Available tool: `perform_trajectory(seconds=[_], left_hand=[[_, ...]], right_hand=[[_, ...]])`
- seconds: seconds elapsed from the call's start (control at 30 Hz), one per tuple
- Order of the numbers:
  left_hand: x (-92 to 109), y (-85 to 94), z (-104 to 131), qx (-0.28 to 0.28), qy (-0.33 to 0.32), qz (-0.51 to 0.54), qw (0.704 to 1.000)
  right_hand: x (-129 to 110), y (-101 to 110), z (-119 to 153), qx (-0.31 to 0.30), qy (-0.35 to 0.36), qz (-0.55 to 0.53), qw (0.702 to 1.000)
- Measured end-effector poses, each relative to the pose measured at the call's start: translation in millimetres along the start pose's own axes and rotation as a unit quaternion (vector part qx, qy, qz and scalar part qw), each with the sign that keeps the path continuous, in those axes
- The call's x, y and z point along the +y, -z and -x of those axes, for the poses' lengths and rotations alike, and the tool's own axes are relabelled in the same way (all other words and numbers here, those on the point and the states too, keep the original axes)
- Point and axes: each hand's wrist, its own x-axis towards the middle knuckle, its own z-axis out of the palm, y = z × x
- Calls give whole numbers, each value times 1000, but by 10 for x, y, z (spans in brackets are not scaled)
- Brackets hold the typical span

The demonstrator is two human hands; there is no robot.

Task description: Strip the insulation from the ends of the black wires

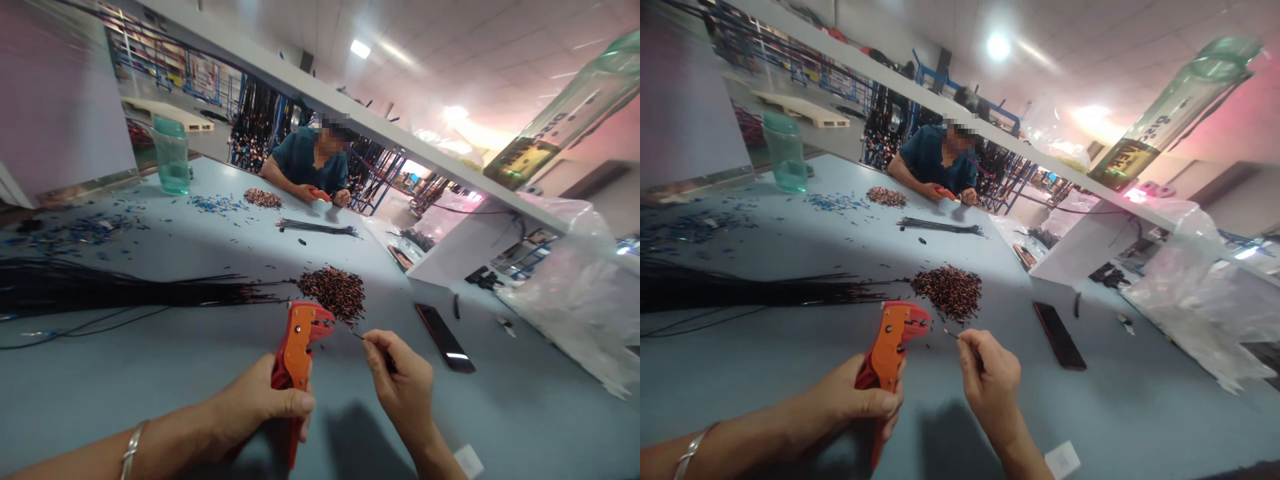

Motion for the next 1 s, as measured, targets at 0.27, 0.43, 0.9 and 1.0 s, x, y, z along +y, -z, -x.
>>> perform_trajectory(seconds=[0.27,0.43,0.9,1.0], left_hand=[[-14,19,-2,-19,-9,25,999],[23,5,13,-36,2,19,999],[73,0,59,120,-234,-304,916],[38,31,65,185,-337,-455,803]], right_hand=[[-59,-25,21,-31,-2,-43,999],[-148,-59,20,-77,-35,-145,986],[-138,-144,101,-137,-211,-238,938],[-138,-163,121,-149,-293,-315,890]])
